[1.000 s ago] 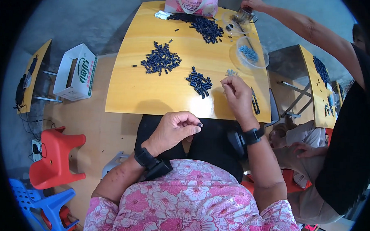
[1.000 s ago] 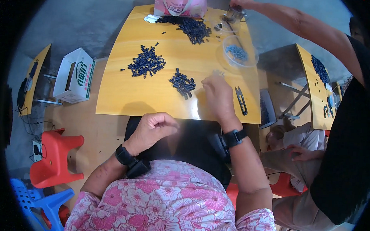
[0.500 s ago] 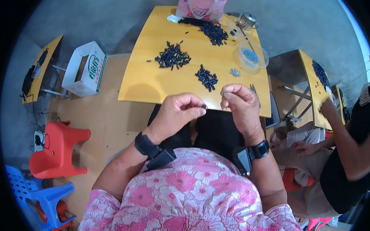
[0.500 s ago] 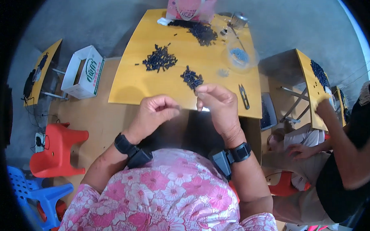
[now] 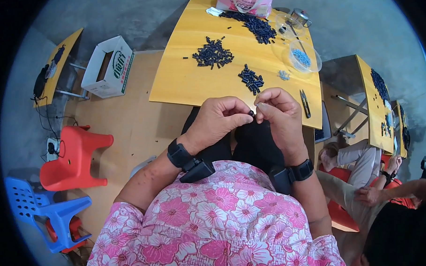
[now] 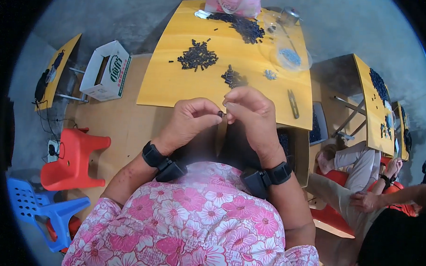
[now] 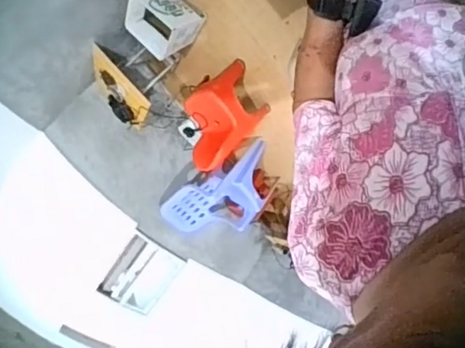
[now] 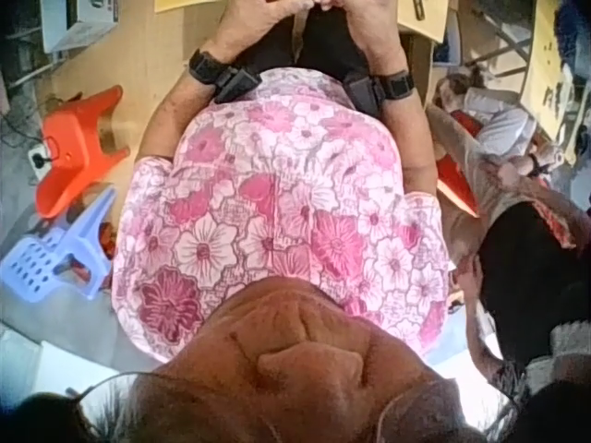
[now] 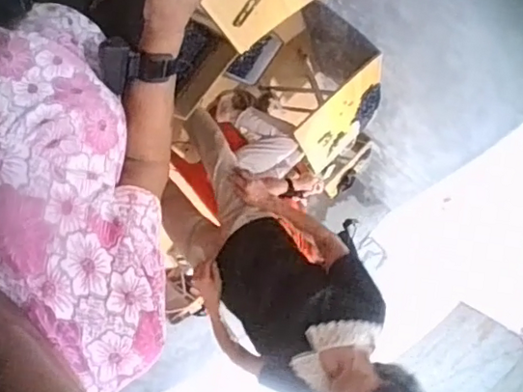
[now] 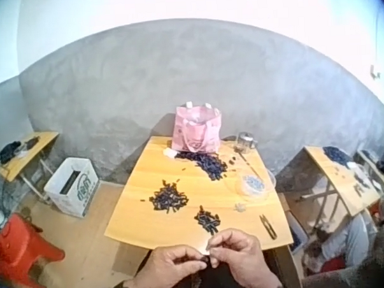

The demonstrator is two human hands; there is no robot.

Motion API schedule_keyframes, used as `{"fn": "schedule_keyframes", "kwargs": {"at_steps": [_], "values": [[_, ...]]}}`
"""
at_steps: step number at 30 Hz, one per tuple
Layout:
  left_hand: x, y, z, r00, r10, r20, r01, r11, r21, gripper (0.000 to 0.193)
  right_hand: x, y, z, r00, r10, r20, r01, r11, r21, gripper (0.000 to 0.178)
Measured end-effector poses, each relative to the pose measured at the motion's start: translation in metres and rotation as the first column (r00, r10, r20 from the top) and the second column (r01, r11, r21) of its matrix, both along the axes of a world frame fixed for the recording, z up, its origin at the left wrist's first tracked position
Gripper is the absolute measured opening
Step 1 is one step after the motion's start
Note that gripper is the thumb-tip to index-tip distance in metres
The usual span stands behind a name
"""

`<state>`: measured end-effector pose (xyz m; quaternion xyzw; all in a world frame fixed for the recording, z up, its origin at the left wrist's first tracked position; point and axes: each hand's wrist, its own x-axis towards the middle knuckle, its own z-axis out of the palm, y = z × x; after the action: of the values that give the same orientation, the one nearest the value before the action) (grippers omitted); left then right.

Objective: Assembling small black plastic nozzle or valve components by inserting white seals and connecting parts at a manufacturing workstation.

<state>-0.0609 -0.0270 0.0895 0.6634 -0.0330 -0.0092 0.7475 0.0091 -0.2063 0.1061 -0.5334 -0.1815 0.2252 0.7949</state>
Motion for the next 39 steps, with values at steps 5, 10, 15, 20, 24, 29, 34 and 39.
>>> {"fn": "schedule_keyframes", "kwargs": {"at_steps": [5,10,15,20,24,29,34,39], "values": [[0.007,0.001,0.009,1.0,-0.015,-0.018,0.016,1.0,0.026,0.008,0.004,-0.002,-0.005,1.0,0.009,-0.013,-0.009,1.0,-0.005,0.017],[0.01,0.0,0.005,0.999,-0.018,-0.046,0.02,0.999,0.044,0.008,0.005,-0.002,-0.008,0.997,-0.002,-0.081,0.002,1.0,-0.007,0.018],[0.019,0.003,0.01,0.999,-0.014,-0.052,0.019,0.996,0.09,0.007,0.011,-0.001,-0.004,0.998,0.006,-0.066,-0.007,1.0,-0.021,0.019],[0.024,0.003,0.012,0.999,0.006,-0.042,-0.002,0.997,0.076,0.006,0.018,0.0,-0.008,0.999,-0.004,0.042,0.007,0.996,-0.09,0.02],[0.028,0.007,0.005,0.998,0.033,-0.049,-0.027,0.992,0.122,0.006,0.023,0.004,-0.01,0.997,-0.004,0.081,0.015,0.991,-0.136,0.021],[0.034,0.01,0.003,0.997,0.047,-0.064,-0.03,0.97,0.241,0.007,0.028,0.007,-0.014,0.994,0.002,0.113,0.016,0.988,-0.156,0.023],[0.037,0.011,-0.003,0.997,0.057,-0.058,-0.041,0.97,0.24,0.007,0.033,0.006,-0.019,0.992,0.015,0.124,0.009,0.983,-0.186,0.023],[0.038,0.011,-0.001,0.996,0.054,-0.07,-0.032,0.956,0.293,0.008,0.034,0.007,-0.018,0.987,0.03,0.159,0.005,0.976,-0.217,0.023]]}}
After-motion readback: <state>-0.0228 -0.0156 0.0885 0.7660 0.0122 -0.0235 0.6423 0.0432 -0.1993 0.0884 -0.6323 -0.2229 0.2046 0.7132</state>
